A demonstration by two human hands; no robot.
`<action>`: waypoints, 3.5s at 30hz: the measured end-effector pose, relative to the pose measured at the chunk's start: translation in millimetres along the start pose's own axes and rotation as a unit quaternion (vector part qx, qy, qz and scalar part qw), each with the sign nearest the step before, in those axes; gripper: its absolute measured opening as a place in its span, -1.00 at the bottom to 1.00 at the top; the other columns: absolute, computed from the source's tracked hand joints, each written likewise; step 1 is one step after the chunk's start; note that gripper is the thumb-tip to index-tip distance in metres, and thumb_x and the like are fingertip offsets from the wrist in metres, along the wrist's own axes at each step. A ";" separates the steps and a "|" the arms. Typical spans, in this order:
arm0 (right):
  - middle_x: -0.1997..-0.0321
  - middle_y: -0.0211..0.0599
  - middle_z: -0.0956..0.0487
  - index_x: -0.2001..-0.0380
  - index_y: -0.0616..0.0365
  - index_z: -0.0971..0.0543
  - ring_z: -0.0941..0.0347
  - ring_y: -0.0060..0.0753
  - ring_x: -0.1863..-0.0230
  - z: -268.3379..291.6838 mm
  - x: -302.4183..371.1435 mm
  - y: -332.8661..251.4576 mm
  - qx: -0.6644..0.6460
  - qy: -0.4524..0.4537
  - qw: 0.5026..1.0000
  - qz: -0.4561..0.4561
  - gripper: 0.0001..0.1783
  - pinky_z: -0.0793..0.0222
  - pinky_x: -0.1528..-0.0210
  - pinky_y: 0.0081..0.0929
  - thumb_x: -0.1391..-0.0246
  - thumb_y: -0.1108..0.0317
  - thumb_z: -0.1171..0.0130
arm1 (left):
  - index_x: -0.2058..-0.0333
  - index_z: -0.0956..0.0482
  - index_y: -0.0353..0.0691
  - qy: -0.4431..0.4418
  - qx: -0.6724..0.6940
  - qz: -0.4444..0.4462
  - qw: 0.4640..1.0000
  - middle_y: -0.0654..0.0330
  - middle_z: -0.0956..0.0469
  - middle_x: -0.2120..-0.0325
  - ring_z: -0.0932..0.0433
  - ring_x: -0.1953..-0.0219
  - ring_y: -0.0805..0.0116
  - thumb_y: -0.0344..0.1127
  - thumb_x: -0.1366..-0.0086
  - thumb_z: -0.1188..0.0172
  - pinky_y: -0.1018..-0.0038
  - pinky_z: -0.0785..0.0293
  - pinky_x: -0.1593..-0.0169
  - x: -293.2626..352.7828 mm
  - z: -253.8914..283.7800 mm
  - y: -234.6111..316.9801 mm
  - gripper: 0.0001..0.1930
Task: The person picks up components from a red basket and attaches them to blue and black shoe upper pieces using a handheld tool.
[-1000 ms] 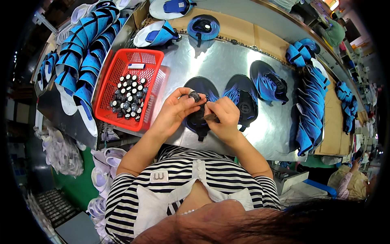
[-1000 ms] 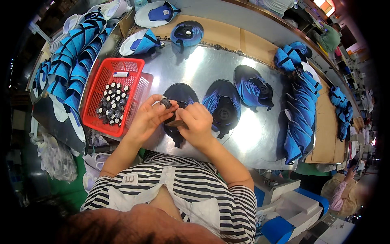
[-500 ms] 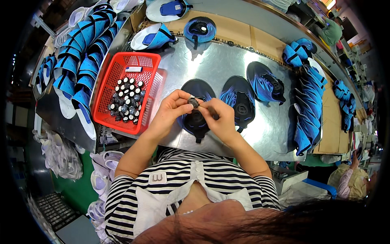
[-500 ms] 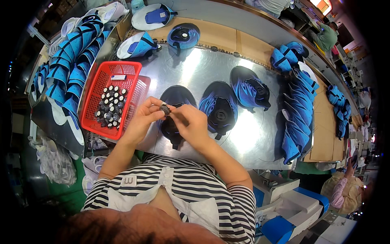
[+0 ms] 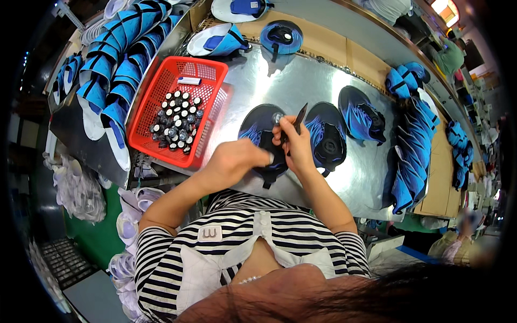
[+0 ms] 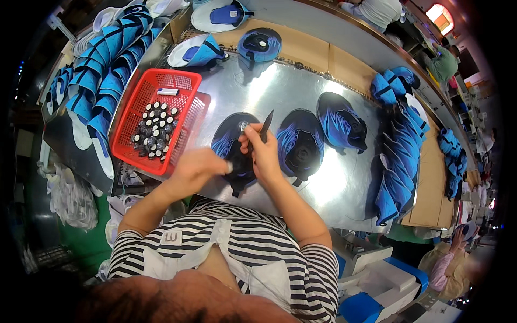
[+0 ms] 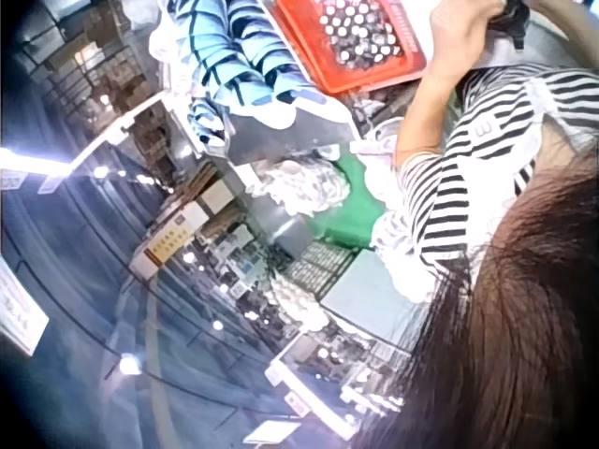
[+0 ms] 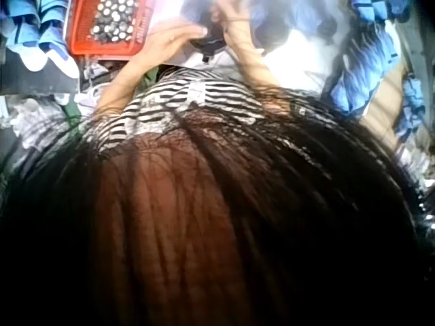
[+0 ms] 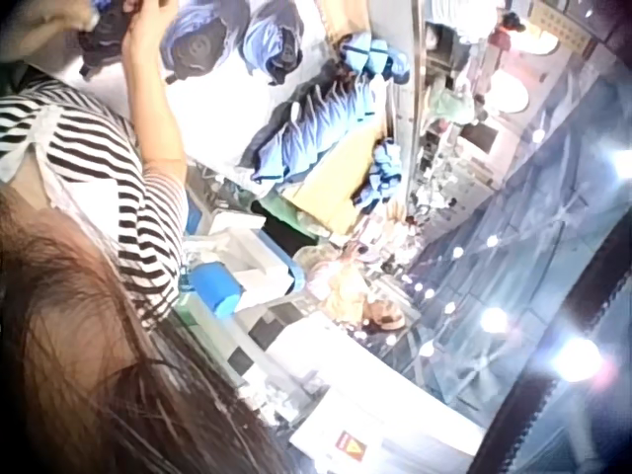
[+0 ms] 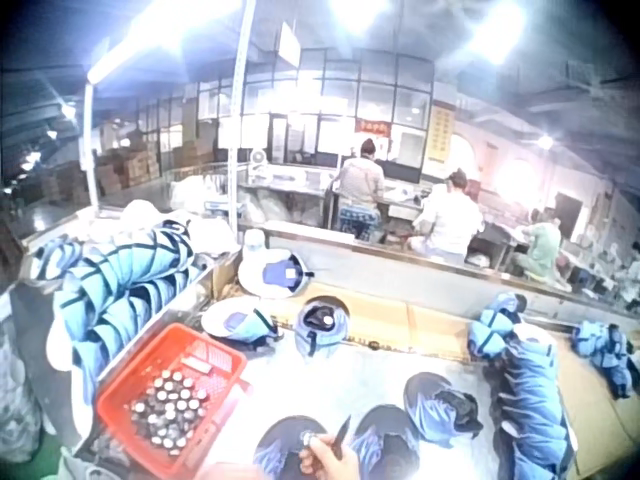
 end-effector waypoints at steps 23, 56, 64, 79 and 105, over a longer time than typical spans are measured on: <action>0.41 -0.27 -0.49 0.26 0.18 -0.46 -0.33 -0.48 0.40 13.9 13.7 -24.9 -0.089 -0.054 0.994 -0.019 -0.89 -0.25 0.35 -0.50 -0.20 0.39 -0.07 | 0.49 -0.47 -0.24 0.002 0.409 0.309 0.859 0.35 -0.38 0.77 -0.28 0.68 0.67 -0.29 -0.28 -0.08 0.69 -0.14 0.50 -35.4 -20.6 -16.5 -0.80; 0.42 -0.49 -0.52 0.23 0.22 -0.55 -0.40 -0.69 0.39 8.4 15.0 -49.3 0.241 -0.116 0.964 0.006 -0.82 -0.28 0.33 -0.70 -0.12 0.37 -0.21 | 0.27 -0.49 -0.31 -0.032 0.362 0.313 0.878 0.25 -0.58 0.57 -0.52 0.45 0.58 -0.35 -0.30 -0.14 0.65 -0.37 0.26 -32.3 -14.7 -25.2 -0.87; 0.45 -0.54 -0.45 0.41 0.22 -0.48 -0.29 -0.72 0.42 -22.4 17.3 -51.1 0.252 -0.160 0.950 0.090 -0.90 -0.20 0.34 -0.69 -0.15 0.43 -0.14 | 0.10 -0.44 -0.26 0.076 0.450 0.298 0.838 0.30 -0.50 0.38 -0.47 0.33 0.58 -0.35 -0.27 -0.19 0.62 -0.37 0.19 -27.0 -26.5 -22.1 -0.75; 0.59 -0.38 -0.34 0.34 0.16 -0.39 -0.15 -0.58 0.60 15.1 39.5 -53.5 -0.082 -0.117 0.989 0.026 -0.88 -0.08 0.50 -0.57 -0.29 0.36 0.02 | 0.23 -0.45 -0.27 0.174 0.508 0.201 0.819 0.11 -0.54 0.17 -0.51 0.23 0.36 -0.33 -0.35 -0.08 0.51 -0.42 0.09 -23.0 -22.5 -45.6 -0.87; 0.44 -0.39 -0.49 0.41 0.15 -0.52 -0.42 -0.44 0.44 0.3 46.7 -67.8 0.536 -0.125 0.774 0.314 -0.81 -0.31 0.39 -0.54 0.03 0.33 -0.31 | 0.30 -0.59 -0.34 0.090 0.442 0.324 0.832 0.30 -0.54 0.47 -0.42 0.48 0.64 -0.42 -0.23 -0.23 0.70 -0.33 0.38 -21.4 -26.9 -21.9 -0.88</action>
Point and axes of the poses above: each hand's wrist, its own x-axis away from the middle knuckle, its own z-axis out of the back of the hand, y = z × x, the point moved 2 cm from there along -x, towards the middle knuckle
